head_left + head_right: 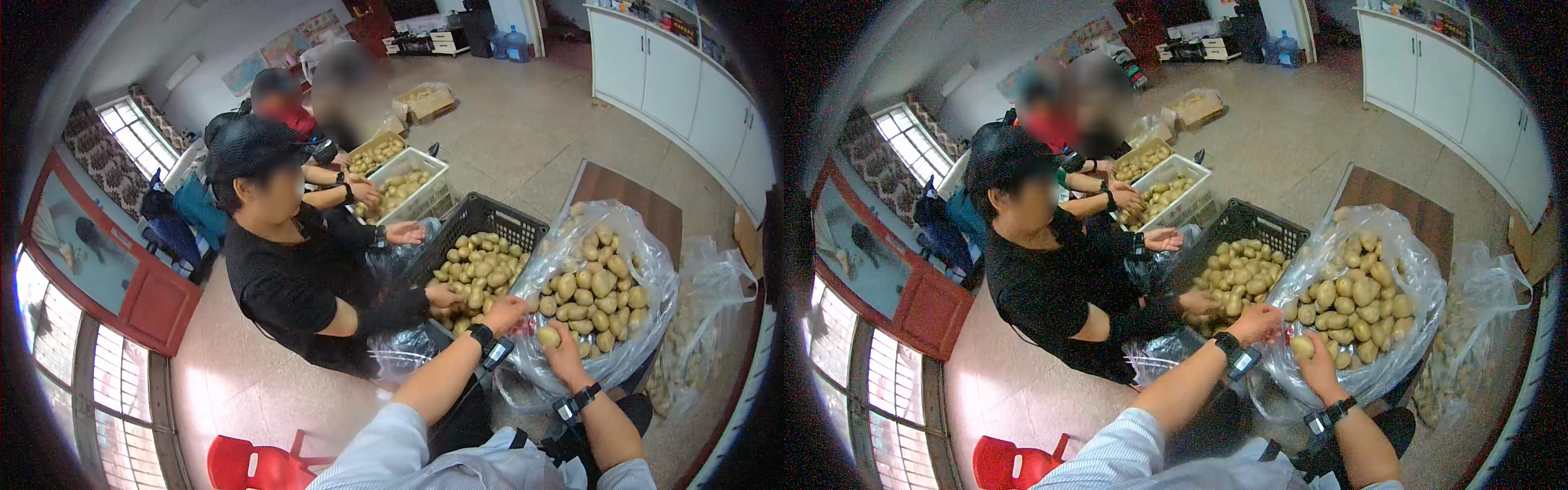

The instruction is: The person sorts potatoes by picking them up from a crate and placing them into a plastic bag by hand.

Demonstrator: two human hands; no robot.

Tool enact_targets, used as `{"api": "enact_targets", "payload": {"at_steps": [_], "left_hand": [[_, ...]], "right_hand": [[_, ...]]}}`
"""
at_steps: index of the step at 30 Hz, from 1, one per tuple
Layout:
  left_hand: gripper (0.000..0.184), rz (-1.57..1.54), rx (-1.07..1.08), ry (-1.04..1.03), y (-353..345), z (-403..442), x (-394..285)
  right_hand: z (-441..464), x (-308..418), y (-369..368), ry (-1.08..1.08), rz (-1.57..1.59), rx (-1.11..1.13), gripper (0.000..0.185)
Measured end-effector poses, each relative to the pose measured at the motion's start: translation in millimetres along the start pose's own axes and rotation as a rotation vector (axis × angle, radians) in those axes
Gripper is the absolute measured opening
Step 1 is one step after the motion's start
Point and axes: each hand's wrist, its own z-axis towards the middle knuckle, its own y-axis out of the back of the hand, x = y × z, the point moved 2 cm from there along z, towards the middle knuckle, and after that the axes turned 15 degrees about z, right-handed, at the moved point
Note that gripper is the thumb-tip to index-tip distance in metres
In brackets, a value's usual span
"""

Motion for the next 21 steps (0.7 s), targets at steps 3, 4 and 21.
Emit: {"api": "enact_targets", "payload": {"at_steps": [3, 4, 21], "left_hand": [[0.033, 0.031, 0.077, 0.013, -9.1, -21.2, -15.1], [0.038, 0.07, 0.085, 0.034, -11.7, -22.9, -15.1], [0.031, -0.171, 0.157, -0.021, -4.8, -14.7, -1.1]], "right_hand": [[5.3, 7.4, -9.4, 0.006, 0.094, 0.005, 0.05], [10.2, -0.8, -12.3, -0.002, 0.104, 0.012, 0.051], [-1.6, -19.1, 4.9, 0.148, -0.249, 0.004, 0.034]]}}
